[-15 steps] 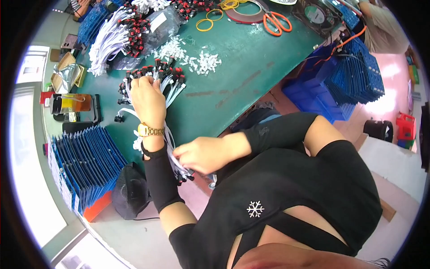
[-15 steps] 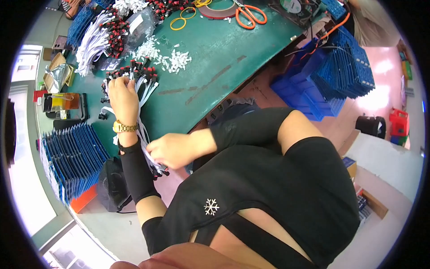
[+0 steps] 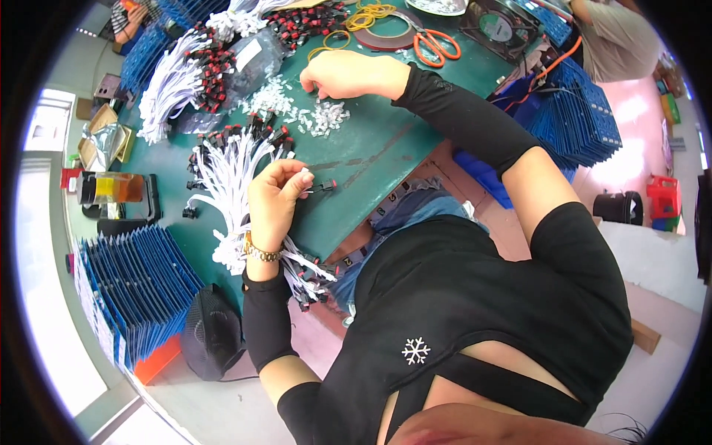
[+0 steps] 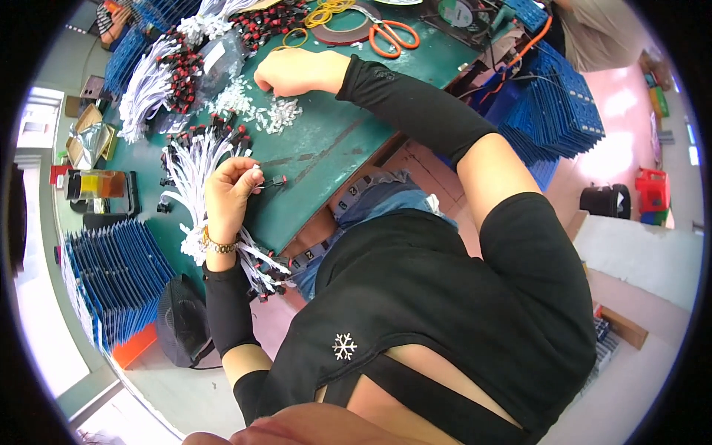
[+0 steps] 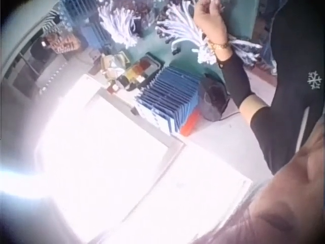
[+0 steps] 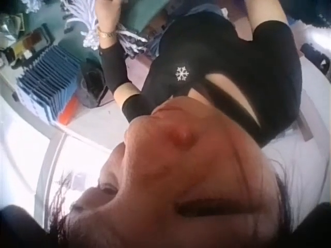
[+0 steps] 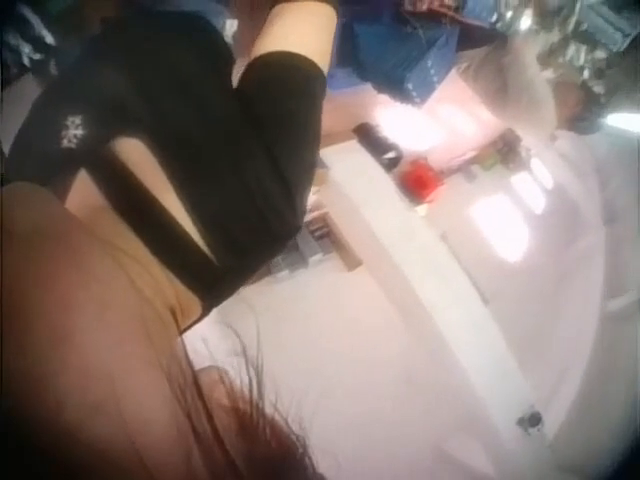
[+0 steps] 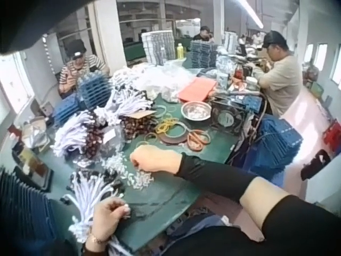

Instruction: The person assembles electrical wire harnesses by attaching plastic connectors and plastic clips to bundles of wires by hand.

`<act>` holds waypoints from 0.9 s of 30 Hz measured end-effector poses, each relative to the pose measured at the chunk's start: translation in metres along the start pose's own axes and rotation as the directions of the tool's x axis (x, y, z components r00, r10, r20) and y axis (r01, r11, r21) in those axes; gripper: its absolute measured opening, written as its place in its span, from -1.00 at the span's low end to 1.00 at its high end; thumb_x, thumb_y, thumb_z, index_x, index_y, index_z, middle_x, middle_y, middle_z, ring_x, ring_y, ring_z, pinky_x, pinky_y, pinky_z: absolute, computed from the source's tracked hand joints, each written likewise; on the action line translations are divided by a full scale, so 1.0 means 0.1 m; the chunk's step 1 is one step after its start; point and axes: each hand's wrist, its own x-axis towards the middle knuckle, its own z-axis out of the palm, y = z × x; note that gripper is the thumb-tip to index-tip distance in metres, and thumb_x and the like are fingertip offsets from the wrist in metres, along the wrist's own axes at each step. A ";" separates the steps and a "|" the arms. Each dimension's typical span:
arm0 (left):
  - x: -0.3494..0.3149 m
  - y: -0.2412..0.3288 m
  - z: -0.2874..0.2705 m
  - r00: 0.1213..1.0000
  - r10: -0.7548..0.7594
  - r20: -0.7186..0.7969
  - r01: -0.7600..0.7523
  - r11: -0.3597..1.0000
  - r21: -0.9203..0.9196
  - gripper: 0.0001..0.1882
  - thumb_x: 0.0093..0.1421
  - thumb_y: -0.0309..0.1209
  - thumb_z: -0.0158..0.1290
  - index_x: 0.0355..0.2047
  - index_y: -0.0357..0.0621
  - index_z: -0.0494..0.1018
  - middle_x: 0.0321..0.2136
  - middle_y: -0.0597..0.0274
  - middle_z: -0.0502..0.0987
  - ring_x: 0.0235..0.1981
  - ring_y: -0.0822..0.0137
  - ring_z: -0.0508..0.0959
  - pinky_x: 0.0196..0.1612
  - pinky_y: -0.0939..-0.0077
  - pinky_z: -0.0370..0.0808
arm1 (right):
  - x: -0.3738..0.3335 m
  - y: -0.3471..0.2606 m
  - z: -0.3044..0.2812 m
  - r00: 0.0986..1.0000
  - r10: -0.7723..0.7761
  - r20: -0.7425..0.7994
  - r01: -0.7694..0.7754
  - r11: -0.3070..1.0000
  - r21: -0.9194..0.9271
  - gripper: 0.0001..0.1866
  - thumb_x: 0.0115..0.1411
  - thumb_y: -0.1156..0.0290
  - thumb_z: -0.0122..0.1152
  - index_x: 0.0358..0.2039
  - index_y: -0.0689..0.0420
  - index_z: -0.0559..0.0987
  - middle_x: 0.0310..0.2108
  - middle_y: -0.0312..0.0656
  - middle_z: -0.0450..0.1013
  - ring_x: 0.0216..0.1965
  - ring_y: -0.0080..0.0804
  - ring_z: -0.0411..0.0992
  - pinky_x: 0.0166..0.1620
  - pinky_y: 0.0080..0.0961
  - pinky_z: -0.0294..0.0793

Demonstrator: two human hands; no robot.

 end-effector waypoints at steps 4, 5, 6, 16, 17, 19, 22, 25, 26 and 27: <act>-0.05 0.05 -0.02 0.996 -0.084 -0.039 0.079 0.991 -0.110 -0.88 0.10 -0.56 0.07 -0.31 -0.29 0.45 -0.55 0.36 0.47 -0.55 0.60 0.43 -0.49 0.76 0.39 | 0.03 -0.02 0.11 0.979 -0.202 0.017 0.202 0.972 -0.118 -0.73 -0.10 0.67 0.07 -0.33 0.18 0.52 -0.46 -0.10 0.46 -0.33 -0.15 0.46 -0.32 -0.34 0.41; -0.07 0.06 -0.01 0.997 -0.072 -0.027 0.070 0.994 -0.082 -0.88 0.10 -0.56 0.07 -0.32 -0.29 0.45 -0.54 0.36 0.48 -0.55 0.60 0.44 -0.48 0.75 0.39 | 0.03 0.00 0.15 0.975 -0.209 -0.074 0.204 0.976 -0.069 -0.75 -0.09 0.67 0.07 -0.34 0.19 0.52 -0.46 -0.08 0.45 -0.34 -0.13 0.45 -0.32 -0.35 0.41; -0.08 0.07 -0.01 0.998 -0.062 -0.015 0.061 0.997 -0.052 -0.89 0.10 -0.56 0.07 -0.33 -0.30 0.45 -0.53 0.35 0.48 -0.54 0.60 0.44 -0.47 0.75 0.39 | 0.07 -0.05 0.16 0.964 -0.210 -0.166 0.210 0.978 -0.018 -0.77 -0.08 0.67 0.07 -0.36 0.19 0.53 -0.46 -0.07 0.44 -0.34 -0.11 0.44 -0.32 -0.36 0.41; -0.11 0.06 0.07 0.968 -0.057 -0.245 0.062 0.998 0.011 -0.88 0.00 -0.57 0.18 -0.43 -0.33 0.49 -0.57 0.29 0.54 -0.56 0.57 0.49 -0.47 0.71 0.42 | -0.13 -0.79 0.31 0.998 0.003 0.055 -0.054 0.258 0.965 -0.89 0.06 0.55 0.19 -0.37 0.28 0.56 -0.49 -0.25 0.49 -0.56 -0.60 0.42 -0.45 -0.71 0.40; -0.14 0.08 0.06 0.958 -0.051 -0.281 0.053 0.999 -0.001 -0.88 -0.01 -0.57 0.19 -0.43 -0.32 0.51 -0.56 0.29 0.55 -0.56 0.57 0.49 -0.47 0.72 0.42 | -0.13 -0.76 0.35 0.998 0.004 0.061 -0.060 0.271 0.961 -0.89 0.07 0.54 0.18 -0.37 0.28 0.56 -0.47 -0.25 0.49 -0.54 -0.61 0.41 -0.43 -0.71 0.40; -0.13 0.11 0.05 0.942 -0.024 -0.335 0.015 0.999 -0.029 -0.86 -0.06 -0.56 0.23 -0.45 -0.30 0.53 -0.55 0.27 0.55 -0.56 0.57 0.47 -0.46 0.72 0.41 | -0.13 -0.69 0.36 0.995 0.029 0.092 -0.096 0.321 0.942 -0.88 0.09 0.52 0.16 -0.36 0.27 0.55 -0.46 -0.29 0.46 -0.49 -0.65 0.38 -0.39 -0.71 0.39; -0.13 0.14 0.03 0.935 0.034 -0.352 -0.015 0.998 0.057 -0.85 -0.08 -0.56 0.24 -0.46 -0.29 0.53 -0.54 0.24 0.55 -0.54 0.54 0.48 -0.44 0.70 0.42 | -0.15 -0.69 0.35 0.996 0.013 0.083 -0.082 0.380 0.921 -0.90 0.10 0.52 0.15 -0.36 0.26 0.55 -0.46 -0.32 0.45 -0.48 -0.66 0.35 -0.40 -0.72 0.35; -0.13 0.10 0.02 0.937 0.028 -0.347 -0.018 0.999 0.032 -0.85 -0.10 -0.56 0.25 -0.48 -0.29 0.53 -0.53 0.23 0.54 -0.54 0.52 0.48 -0.42 0.67 0.42 | -0.18 -0.68 0.38 0.999 -0.027 0.038 -0.023 0.431 0.902 -0.92 0.10 0.52 0.16 -0.40 0.27 0.54 -0.47 -0.31 0.43 -0.47 -0.64 0.34 -0.40 -0.70 0.33; -0.13 0.09 0.02 0.939 0.023 -0.342 -0.018 1.000 0.018 -0.84 -0.11 -0.57 0.26 -0.48 -0.29 0.52 -0.53 0.23 0.54 -0.54 0.52 0.48 -0.42 0.67 0.42 | -0.18 -0.67 0.38 0.998 -0.060 -0.002 0.030 0.471 0.882 -0.92 0.09 0.52 0.17 -0.41 0.27 0.53 -0.47 -0.30 0.43 -0.46 -0.63 0.34 -0.39 -0.69 0.33; -0.13 0.08 0.01 0.940 0.020 -0.339 -0.015 1.000 0.017 -0.84 -0.11 -0.57 0.26 -0.48 -0.29 0.52 -0.53 0.23 0.54 -0.54 0.52 0.48 -0.42 0.67 0.42 | -0.18 -0.67 0.39 0.999 -0.052 0.004 0.022 0.487 0.873 -0.91 0.09 0.51 0.18 -0.42 0.28 0.53 -0.49 -0.28 0.42 -0.46 -0.62 0.35 -0.39 -0.67 0.33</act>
